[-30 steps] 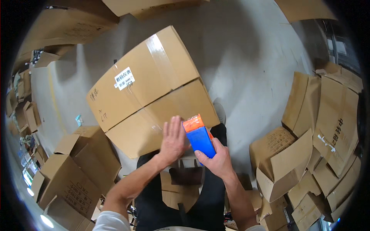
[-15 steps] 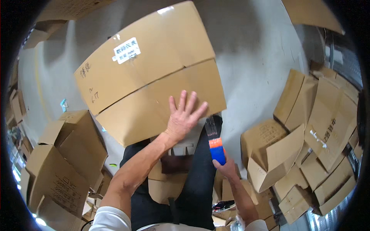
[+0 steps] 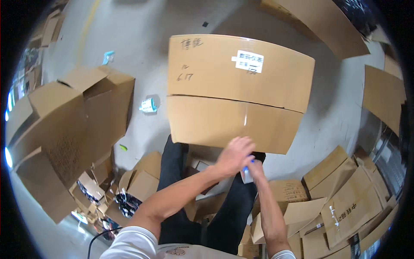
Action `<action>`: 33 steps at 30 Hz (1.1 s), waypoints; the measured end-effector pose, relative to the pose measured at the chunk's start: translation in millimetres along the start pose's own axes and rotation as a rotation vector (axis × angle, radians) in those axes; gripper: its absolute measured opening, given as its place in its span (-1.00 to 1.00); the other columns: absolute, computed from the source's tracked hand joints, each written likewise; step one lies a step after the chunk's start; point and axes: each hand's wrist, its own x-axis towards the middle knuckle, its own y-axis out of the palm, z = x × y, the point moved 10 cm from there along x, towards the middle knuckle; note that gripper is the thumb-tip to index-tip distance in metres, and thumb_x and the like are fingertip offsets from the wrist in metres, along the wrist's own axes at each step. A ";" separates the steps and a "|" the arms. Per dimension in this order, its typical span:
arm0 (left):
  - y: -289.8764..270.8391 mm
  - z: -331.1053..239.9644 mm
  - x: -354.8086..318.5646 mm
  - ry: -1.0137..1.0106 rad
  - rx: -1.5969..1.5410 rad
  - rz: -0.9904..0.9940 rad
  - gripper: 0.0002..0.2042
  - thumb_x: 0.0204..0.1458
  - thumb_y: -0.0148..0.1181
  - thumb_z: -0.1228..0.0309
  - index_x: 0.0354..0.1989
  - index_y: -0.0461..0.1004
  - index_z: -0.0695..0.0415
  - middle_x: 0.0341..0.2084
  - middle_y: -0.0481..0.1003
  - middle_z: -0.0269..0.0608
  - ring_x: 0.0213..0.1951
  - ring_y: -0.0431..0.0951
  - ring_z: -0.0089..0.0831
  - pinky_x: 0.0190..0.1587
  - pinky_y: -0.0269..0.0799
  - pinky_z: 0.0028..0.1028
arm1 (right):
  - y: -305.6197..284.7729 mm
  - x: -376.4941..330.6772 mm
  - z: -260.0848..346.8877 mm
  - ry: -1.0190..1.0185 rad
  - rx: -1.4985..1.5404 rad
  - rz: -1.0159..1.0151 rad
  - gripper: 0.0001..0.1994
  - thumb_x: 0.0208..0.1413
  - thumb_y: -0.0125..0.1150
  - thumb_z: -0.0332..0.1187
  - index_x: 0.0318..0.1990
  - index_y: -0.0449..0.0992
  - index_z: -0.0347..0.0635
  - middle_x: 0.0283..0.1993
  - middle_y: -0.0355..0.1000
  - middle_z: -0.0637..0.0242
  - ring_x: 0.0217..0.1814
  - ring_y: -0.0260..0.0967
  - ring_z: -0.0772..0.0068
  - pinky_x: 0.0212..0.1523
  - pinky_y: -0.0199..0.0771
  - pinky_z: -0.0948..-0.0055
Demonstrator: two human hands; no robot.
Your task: The person packs black bags into cardboard boxes and seals the boxes with a tape dispenser.
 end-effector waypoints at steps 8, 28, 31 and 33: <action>-35.1 96.3 -159.5 -0.918 -1.572 0.019 -0.63 0.37 0.14 0.18 0.02 0.60 0.31 -0.03 0.61 -0.16 0.03 0.57 -0.41 0.18 0.44 -0.31 | 86.4 -176.1 180.9 -0.491 -0.278 0.206 -0.58 0.08 0.44 -0.05 -0.31 0.51 -0.30 -0.47 0.50 0.09 -0.45 0.48 0.28 -0.33 0.47 0.26; -425.2 298.4 323.0 -0.186 0.362 -0.167 -0.62 0.21 0.26 0.11 -0.19 0.71 0.25 -0.38 0.67 0.03 -0.34 0.66 -0.31 -0.22 0.55 -0.26 | 223.7 -97.7 351.7 -0.419 0.330 -0.122 -0.55 0.23 0.34 -0.11 0.06 0.51 -0.32 -0.23 0.55 0.30 -0.36 0.50 0.53 -0.32 0.55 0.52; -344.5 351.9 304.0 -0.174 0.483 0.120 -0.60 0.19 0.27 0.06 -0.15 0.71 0.21 -0.32 0.67 0.08 -0.30 0.66 -0.29 -0.18 0.54 -0.22 | 241.6 -99.1 347.8 -0.308 0.358 -0.189 -0.62 0.25 0.34 -0.19 0.04 0.53 -0.30 -0.24 0.55 0.35 -0.34 0.49 0.56 -0.31 0.55 0.54; -295.7 407.3 247.0 -0.510 -0.135 0.067 -0.56 0.00 0.33 0.08 -0.09 0.65 0.18 -0.18 0.68 -0.01 -0.26 0.64 -0.10 -0.19 0.55 -0.15 | 247.3 -92.1 313.5 -0.285 0.357 -0.284 -0.65 0.18 0.44 -0.23 -0.05 0.55 -0.32 -0.25 0.57 0.32 -0.26 0.49 0.60 -0.22 0.55 0.44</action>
